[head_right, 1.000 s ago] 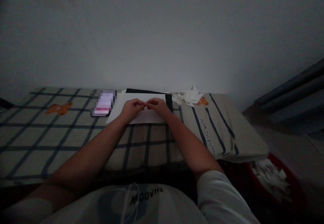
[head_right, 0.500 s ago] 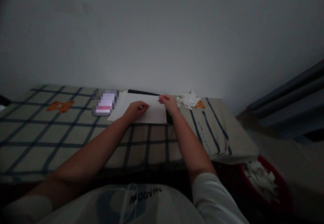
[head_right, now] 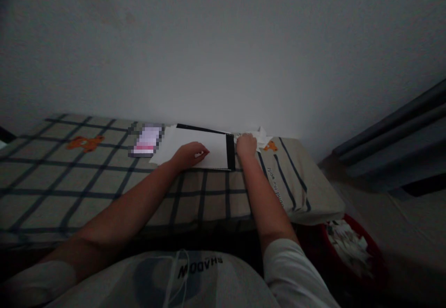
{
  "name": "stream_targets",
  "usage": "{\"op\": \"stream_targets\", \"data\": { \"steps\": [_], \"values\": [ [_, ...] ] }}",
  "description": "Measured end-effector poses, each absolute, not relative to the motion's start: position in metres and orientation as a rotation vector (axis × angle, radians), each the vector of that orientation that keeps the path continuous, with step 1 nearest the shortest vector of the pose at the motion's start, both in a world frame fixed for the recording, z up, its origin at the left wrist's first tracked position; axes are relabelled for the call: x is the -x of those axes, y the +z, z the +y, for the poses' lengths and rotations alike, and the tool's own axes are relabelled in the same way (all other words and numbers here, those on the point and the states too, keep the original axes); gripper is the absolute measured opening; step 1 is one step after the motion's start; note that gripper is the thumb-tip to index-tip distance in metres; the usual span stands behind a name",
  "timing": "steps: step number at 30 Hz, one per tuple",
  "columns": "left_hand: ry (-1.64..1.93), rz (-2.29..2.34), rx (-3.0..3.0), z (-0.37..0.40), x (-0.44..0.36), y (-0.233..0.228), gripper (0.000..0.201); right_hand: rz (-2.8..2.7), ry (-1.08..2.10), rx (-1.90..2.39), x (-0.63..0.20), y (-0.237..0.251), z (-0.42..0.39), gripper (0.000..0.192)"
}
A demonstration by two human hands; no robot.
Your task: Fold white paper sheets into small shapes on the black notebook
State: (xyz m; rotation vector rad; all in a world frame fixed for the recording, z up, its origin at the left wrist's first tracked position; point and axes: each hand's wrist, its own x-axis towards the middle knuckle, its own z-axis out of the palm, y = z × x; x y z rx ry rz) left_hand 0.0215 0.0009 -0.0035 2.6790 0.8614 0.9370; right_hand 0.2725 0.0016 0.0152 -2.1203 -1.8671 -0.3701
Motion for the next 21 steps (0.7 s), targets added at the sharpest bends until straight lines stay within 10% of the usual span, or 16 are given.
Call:
{"op": "stream_targets", "data": {
  "steps": [12, 21],
  "values": [
    [0.307, 1.049, -2.915, -0.035, 0.032, 0.002, 0.043, -2.545, 0.001, 1.329, -0.249, -0.006, -0.063, 0.046],
    [0.312, 1.086, -2.876, -0.034, 0.029, 0.005, 0.034, -2.442, 0.136, 1.308, -0.252, -0.008, -0.068, 0.029]
  ]
}}
